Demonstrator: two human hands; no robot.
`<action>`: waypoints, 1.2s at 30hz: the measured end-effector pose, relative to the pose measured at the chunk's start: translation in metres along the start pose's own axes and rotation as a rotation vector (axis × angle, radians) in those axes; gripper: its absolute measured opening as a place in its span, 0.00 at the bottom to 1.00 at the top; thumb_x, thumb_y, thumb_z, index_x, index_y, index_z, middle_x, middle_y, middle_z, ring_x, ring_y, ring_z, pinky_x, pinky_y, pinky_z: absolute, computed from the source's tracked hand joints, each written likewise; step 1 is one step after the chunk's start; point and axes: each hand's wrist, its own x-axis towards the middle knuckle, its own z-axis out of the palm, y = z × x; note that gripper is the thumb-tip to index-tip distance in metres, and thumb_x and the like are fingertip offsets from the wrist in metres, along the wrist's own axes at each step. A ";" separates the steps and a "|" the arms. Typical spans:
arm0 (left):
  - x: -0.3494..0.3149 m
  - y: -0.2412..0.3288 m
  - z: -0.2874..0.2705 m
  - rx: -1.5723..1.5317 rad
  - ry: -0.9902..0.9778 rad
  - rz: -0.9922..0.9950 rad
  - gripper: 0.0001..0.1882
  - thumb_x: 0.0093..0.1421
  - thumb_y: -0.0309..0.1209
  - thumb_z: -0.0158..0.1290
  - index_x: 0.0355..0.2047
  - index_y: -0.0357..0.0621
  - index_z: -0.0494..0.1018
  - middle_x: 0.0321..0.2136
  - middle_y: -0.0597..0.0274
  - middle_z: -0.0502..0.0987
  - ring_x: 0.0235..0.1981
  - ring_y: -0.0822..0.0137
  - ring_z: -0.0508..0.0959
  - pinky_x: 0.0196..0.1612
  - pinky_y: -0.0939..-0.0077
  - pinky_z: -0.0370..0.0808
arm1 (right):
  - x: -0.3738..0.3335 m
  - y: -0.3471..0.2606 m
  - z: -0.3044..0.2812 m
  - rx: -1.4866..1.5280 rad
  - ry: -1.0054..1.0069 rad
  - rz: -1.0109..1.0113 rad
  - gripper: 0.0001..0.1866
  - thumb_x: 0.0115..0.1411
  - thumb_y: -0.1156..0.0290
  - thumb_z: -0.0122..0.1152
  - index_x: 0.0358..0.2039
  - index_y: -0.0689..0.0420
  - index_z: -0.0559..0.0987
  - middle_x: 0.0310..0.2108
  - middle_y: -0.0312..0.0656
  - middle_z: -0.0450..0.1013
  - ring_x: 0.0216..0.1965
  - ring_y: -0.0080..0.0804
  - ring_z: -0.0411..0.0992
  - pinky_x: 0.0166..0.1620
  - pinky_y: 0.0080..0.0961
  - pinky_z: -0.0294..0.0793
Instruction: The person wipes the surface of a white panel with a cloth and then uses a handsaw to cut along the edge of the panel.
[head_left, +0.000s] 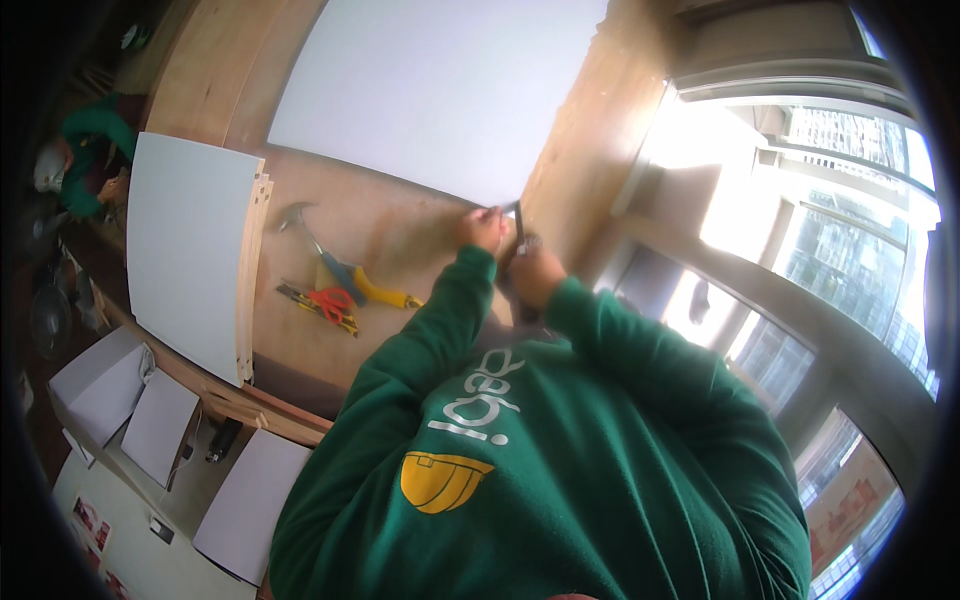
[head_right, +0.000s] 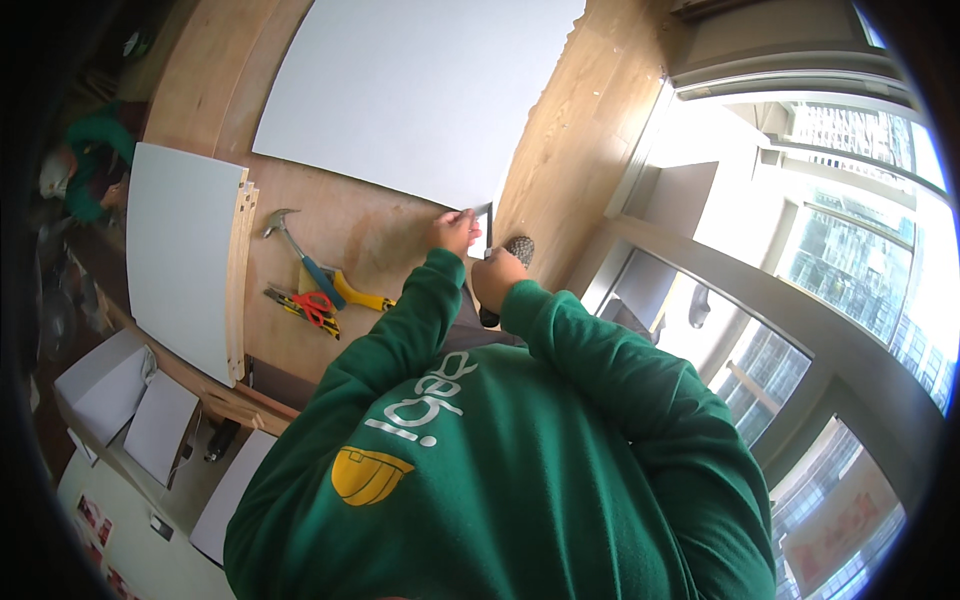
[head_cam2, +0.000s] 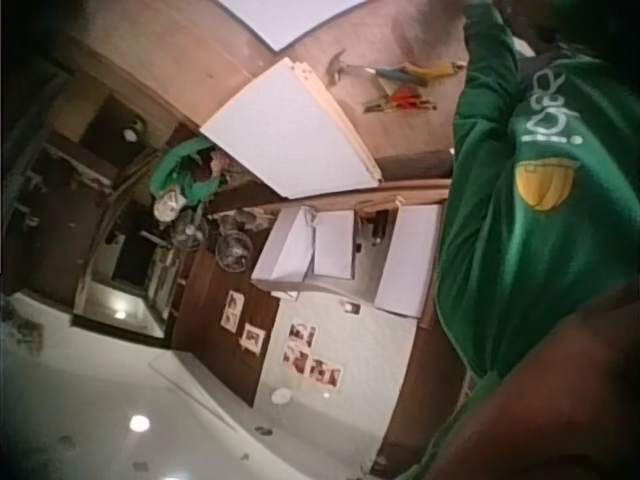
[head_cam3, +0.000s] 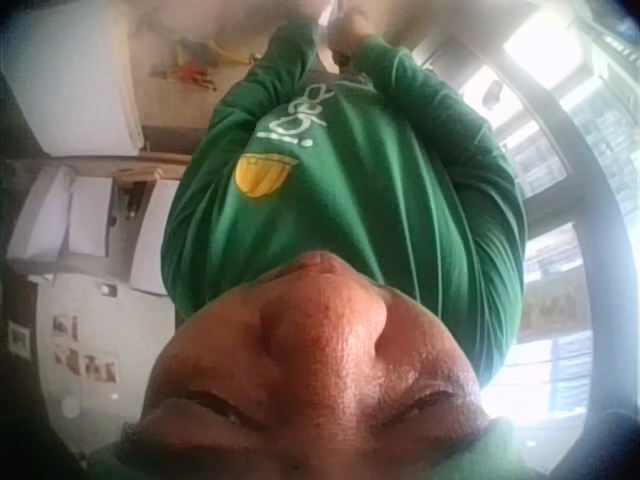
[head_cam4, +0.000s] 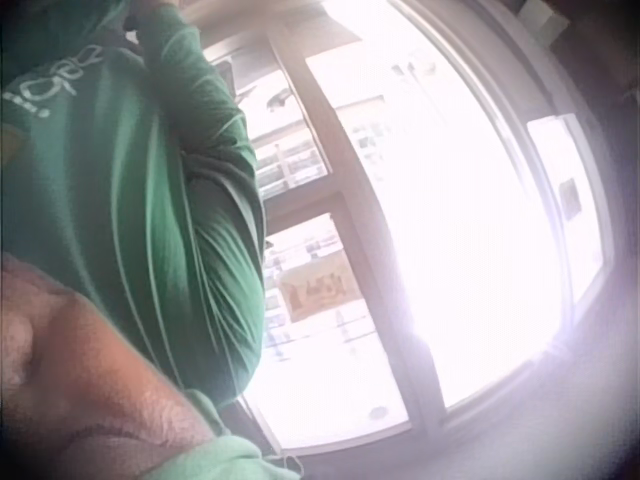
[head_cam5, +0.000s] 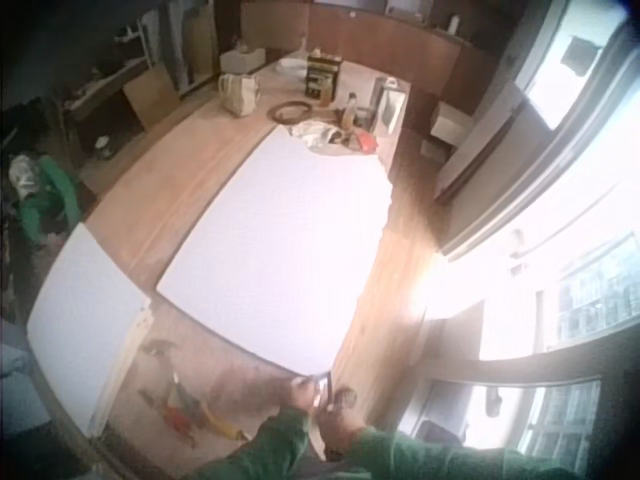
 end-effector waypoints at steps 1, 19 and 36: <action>0.002 -0.002 0.000 0.005 -0.002 0.005 0.13 0.65 0.35 0.56 0.40 0.35 0.77 0.29 0.61 0.82 0.27 0.72 0.82 0.27 0.80 0.76 | -0.001 -0.001 0.000 -0.014 -0.001 0.009 0.17 0.61 0.67 0.49 0.40 0.68 0.78 0.41 0.64 0.77 0.46 0.61 0.76 0.50 0.45 0.75; 0.011 -0.011 0.004 0.073 -0.035 0.095 0.13 0.65 0.36 0.56 0.38 0.36 0.77 0.28 0.61 0.82 0.25 0.72 0.81 0.26 0.80 0.74 | -0.012 0.006 -0.005 -0.427 0.101 -0.264 0.09 0.55 0.70 0.58 0.27 0.55 0.86 0.31 0.42 0.81 0.36 0.37 0.79 0.40 0.31 0.76; 0.010 -0.015 -0.006 0.113 -0.039 0.133 0.15 0.65 0.36 0.57 0.40 0.33 0.77 0.30 0.58 0.82 0.26 0.71 0.82 0.26 0.80 0.74 | 0.014 -0.047 -0.034 -0.846 -0.130 -0.258 0.12 0.59 0.69 0.55 0.34 0.58 0.85 0.38 0.47 0.81 0.42 0.42 0.80 0.44 0.35 0.78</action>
